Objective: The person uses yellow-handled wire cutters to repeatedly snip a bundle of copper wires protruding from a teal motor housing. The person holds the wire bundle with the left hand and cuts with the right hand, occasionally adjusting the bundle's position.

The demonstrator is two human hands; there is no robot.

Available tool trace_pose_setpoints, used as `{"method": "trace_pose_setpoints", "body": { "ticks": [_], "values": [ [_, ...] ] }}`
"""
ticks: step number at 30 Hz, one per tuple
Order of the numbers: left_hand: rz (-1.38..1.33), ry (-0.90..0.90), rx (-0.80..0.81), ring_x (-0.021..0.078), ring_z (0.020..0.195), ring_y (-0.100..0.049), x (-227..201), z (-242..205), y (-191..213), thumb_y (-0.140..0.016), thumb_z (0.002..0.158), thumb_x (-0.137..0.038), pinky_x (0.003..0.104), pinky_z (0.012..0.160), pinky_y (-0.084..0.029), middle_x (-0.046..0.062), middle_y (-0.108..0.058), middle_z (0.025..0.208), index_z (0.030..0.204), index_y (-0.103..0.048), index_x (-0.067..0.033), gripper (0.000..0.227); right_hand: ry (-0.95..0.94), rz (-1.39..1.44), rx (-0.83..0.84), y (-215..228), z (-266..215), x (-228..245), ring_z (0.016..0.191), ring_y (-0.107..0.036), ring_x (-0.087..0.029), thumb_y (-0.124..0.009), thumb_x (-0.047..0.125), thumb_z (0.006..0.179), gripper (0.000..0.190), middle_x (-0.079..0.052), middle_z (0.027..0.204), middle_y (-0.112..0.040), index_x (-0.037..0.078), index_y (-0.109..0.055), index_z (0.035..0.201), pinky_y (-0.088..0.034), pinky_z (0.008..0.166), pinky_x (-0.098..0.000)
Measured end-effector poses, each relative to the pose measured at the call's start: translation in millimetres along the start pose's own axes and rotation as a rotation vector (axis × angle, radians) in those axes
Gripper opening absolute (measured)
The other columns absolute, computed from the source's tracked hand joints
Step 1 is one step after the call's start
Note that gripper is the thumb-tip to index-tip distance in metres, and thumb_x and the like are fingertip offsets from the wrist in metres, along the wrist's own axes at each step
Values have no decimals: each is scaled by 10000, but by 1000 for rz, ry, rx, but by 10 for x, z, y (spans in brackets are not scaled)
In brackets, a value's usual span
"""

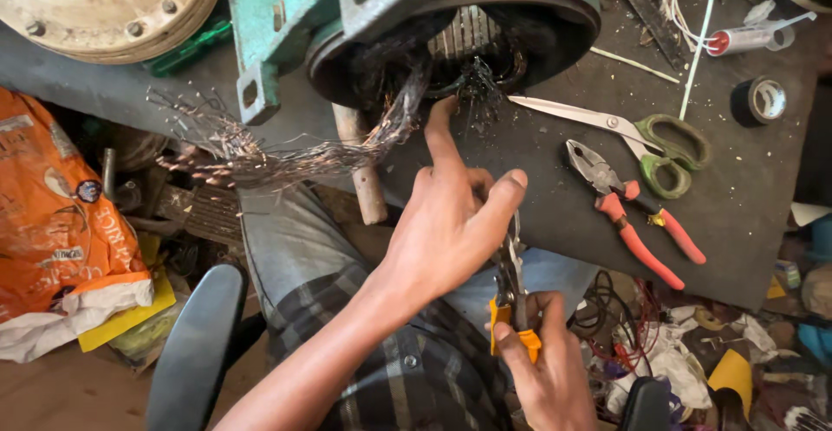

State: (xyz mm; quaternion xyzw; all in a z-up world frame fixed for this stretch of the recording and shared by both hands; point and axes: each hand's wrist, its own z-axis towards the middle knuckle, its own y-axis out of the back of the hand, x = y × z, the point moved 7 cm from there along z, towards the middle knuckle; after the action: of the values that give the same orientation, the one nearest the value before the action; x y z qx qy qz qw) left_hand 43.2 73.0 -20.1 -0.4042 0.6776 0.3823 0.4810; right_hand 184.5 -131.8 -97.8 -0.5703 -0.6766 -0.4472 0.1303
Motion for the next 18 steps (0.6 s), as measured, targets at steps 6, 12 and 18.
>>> {"method": "trace_pose_setpoints", "body": {
  "ticks": [6, 12, 18],
  "values": [
    [174, -38, 183, 274, 456, -696, -78, -279, 303, -599, 940, -284, 396, 487, -541, 141, -665, 527, 1464, -411, 17, 633, 340, 175, 417, -149, -97, 501, 1359, -473, -316, -655, 161, 896, 836, -231, 1438, -488, -2, -105, 1504, -300, 1077, -441],
    [393, -150, 230, 309, 514, -708, -92, -524, 880, -646, 915, -218, 406, 510, -540, 158, -689, 644, 1204, -729, -113, 319, 160, -114, 203, -230, 138, 851, 1217, -605, -293, -661, 146, 801, 911, -170, 1347, -557, 112, -168, 1566, -433, 1032, -414],
    [491, -196, 68, 303, 614, -717, -15, -454, 1040, -686, 949, -192, 411, 580, -536, 133, -722, 723, 1174, -757, -156, 239, 82, -304, 41, -219, 207, 1217, 863, -745, -270, -679, 296, 862, 797, -176, 981, -743, 195, -365, 1588, -547, 816, -368]
  ]
}}
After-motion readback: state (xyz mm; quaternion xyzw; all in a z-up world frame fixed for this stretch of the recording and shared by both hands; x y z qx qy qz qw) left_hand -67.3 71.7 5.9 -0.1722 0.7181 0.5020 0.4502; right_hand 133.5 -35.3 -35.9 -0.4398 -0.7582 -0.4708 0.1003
